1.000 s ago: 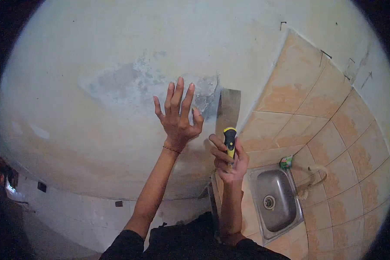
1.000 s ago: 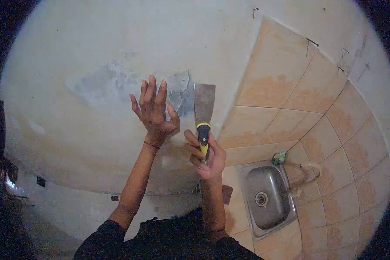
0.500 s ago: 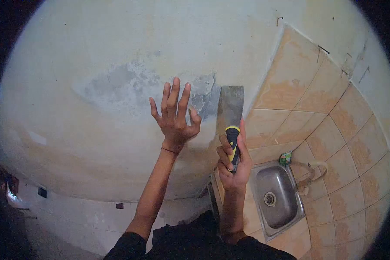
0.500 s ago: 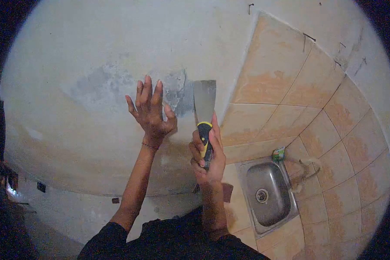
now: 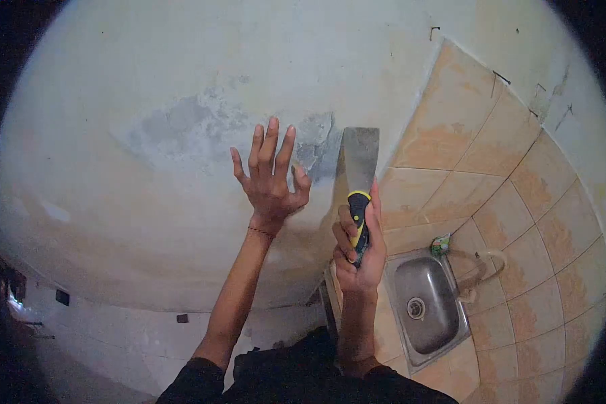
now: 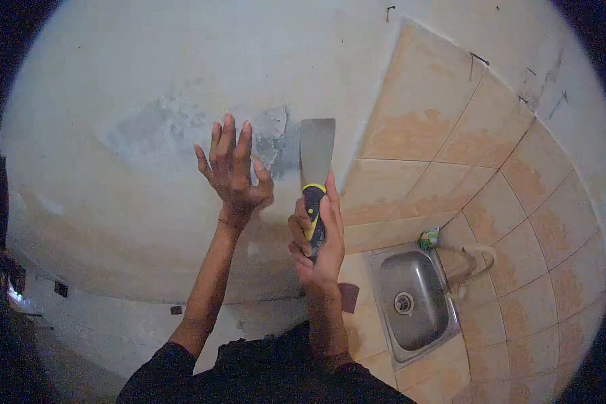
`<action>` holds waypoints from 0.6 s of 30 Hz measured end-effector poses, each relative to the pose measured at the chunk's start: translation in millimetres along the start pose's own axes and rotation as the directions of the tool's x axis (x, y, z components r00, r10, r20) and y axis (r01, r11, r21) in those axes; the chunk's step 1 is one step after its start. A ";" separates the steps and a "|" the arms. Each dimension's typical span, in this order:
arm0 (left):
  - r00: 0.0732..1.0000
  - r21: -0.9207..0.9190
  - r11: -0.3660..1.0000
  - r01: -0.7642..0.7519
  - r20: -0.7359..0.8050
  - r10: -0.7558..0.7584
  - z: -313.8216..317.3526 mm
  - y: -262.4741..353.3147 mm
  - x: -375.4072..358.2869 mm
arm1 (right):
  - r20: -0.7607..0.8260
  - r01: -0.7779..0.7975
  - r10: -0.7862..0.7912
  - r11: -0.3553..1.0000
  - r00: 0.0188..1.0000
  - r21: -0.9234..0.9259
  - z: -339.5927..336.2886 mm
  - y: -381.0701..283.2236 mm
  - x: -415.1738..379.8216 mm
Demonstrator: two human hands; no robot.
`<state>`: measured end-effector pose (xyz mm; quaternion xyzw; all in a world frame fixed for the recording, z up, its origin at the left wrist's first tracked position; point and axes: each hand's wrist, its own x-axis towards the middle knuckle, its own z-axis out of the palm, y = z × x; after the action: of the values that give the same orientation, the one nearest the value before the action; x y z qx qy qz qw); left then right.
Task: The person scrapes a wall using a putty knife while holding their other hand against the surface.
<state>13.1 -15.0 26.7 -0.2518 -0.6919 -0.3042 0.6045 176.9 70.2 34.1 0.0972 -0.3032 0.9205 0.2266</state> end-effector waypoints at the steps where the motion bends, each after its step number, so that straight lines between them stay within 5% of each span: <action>1: 1.000 0.001 1.000 -0.002 0.003 0.002 -0.3 -0.1 -0.1 | -0.031 0.000 0.000 1.000 1.000 -0.004 1.2 -0.1 -1.3; 18: 1.000 -0.015 1.000 0.010 0.018 -0.010 -2.1 -1.1 -1.3 | -0.021 -0.026 0.028 0.995 0.999 0.098 2.9 -1.0 -2.8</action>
<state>13.9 -17.3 25.4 -0.2556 -0.6963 -0.3102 0.5947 180.0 68.2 36.0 0.0937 -0.2564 0.9383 0.2124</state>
